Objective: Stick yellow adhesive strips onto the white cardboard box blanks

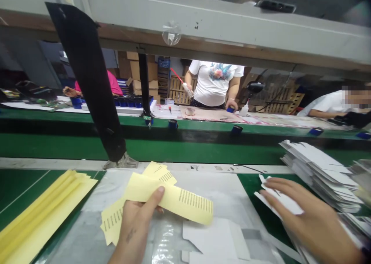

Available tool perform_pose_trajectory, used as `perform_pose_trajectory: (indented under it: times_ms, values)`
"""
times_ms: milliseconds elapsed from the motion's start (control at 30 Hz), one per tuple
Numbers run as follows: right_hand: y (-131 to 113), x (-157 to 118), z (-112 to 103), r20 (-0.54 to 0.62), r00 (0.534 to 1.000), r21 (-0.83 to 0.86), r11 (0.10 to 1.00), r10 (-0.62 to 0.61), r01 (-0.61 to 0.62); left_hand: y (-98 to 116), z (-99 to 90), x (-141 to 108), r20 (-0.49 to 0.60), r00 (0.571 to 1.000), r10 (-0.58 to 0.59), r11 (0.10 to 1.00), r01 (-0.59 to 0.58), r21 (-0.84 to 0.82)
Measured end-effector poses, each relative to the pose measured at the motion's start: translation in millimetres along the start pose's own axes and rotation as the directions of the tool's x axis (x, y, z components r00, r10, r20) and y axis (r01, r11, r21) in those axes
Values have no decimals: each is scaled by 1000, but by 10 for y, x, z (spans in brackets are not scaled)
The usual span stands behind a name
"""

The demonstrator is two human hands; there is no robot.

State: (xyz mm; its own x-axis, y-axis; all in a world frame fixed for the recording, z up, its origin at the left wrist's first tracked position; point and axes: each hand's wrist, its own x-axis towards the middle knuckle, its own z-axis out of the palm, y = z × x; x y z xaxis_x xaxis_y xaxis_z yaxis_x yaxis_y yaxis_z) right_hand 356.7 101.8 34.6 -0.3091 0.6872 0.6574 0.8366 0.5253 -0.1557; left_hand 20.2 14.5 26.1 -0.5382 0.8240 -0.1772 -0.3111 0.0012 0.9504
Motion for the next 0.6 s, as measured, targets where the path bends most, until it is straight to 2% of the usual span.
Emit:
perform_pose_trajectory:
  times_ms: [33, 133, 233, 333, 467, 533, 600]
  values:
    - [-284, 19, 68, -27, 996, 112, 990, -80, 83, 3, 20, -27, 20, 999, 28, 999, -29, 36]
    - [-1019, 123, 275, -39, 985, 385, 907, -167, 169, 32, 64, -95, 69, 993, 92, 985, -101, 140]
    - [-1416, 216, 465, -34, 984, 568, 807, -175, 163, 67, 83, -129, 27, 981, 194, 966, -196, 171]
    - [-1512, 237, 571, -21, 987, 649, 749, -161, 137, 69, 81, -132, 14, 969, 249, 956, -248, 160]
    - [-1479, 210, 556, -42, 987, 696, 704, -155, 141, 12, 47, -129, 138, 936, 324, 922, -345, 175]
    - [-1484, 204, 518, -27, 988, 718, 684, -151, 125, -14, 30, -143, 156, 943, 294, 929, -320, 184]
    - [-1513, 212, 488, 3, 986, 740, 664, -164, 108, -21, 27, -170, 159, 964, 215, 950, -244, 194]
